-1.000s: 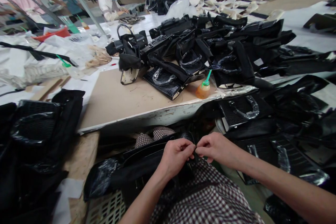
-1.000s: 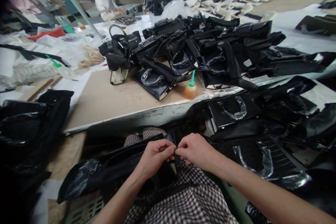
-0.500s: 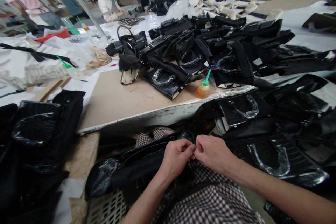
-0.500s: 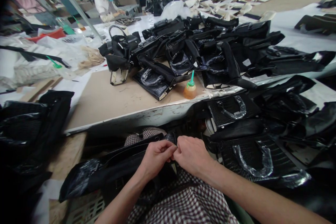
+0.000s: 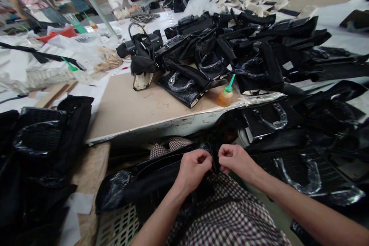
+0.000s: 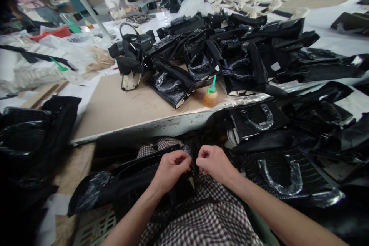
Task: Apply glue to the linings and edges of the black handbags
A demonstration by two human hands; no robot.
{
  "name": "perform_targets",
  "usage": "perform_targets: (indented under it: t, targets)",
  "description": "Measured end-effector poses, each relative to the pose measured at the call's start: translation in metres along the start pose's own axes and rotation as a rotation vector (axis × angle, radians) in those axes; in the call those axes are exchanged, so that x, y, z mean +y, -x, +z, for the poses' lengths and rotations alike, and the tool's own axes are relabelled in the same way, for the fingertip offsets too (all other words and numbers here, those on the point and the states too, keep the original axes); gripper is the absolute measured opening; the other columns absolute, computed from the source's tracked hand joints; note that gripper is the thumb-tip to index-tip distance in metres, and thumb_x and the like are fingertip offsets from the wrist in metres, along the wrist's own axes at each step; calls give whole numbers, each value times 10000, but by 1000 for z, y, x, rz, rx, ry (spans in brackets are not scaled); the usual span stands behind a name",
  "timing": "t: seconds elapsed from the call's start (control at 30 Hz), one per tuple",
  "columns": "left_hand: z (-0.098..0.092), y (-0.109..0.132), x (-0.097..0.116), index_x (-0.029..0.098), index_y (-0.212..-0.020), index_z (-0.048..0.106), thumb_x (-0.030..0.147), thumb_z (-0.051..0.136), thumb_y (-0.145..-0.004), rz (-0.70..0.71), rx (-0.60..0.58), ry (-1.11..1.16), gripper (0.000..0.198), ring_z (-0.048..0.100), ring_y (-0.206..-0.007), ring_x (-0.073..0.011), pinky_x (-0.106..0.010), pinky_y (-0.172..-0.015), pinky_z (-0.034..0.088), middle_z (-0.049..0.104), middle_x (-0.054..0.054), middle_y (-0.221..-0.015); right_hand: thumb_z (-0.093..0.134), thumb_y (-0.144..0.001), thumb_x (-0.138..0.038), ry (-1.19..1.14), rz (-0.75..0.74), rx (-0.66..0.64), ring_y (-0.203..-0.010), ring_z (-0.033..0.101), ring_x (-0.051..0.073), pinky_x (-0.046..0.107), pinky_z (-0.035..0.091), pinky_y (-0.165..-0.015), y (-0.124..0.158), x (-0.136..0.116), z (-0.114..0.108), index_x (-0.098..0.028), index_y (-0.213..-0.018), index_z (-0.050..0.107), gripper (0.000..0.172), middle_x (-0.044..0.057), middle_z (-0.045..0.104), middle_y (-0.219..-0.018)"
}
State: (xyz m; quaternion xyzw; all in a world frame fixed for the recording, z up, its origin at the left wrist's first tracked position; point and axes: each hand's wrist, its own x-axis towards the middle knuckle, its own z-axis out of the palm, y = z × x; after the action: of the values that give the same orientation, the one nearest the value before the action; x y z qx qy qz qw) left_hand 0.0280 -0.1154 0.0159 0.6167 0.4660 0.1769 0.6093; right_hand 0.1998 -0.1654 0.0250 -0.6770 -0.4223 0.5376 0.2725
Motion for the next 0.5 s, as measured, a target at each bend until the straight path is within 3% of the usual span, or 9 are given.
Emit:
perform_targets:
  t: [0.27,0.4,0.5]
  targets:
    - [-4,-1,1,141,-720,669,284,619,-766,-74,-28,189,158,547,-578,-124,-233,-573,444,616,-3,-612,572,-736,-268,-228,-118,-132,-580,574,150,253,467,-576,5,3,-5,-191,-730,581,78,-12,602,-615]
    - [-9,-2,1,136,-718,669,274,644,-785,-37,-28,214,156,549,-605,-110,-221,-605,434,618,3,-626,658,-817,-252,-210,-275,-224,-818,619,185,286,484,-763,8,-3,-17,-181,-815,708,86,37,669,-867]
    - [-16,-2,4,131,-750,685,286,672,-796,-40,-54,270,162,575,-627,-113,-218,-623,449,631,0,-655,653,-893,-255,-191,-433,-141,-965,593,191,295,470,-855,2,-3,-30,-210,-1006,739,149,60,645,-1100]
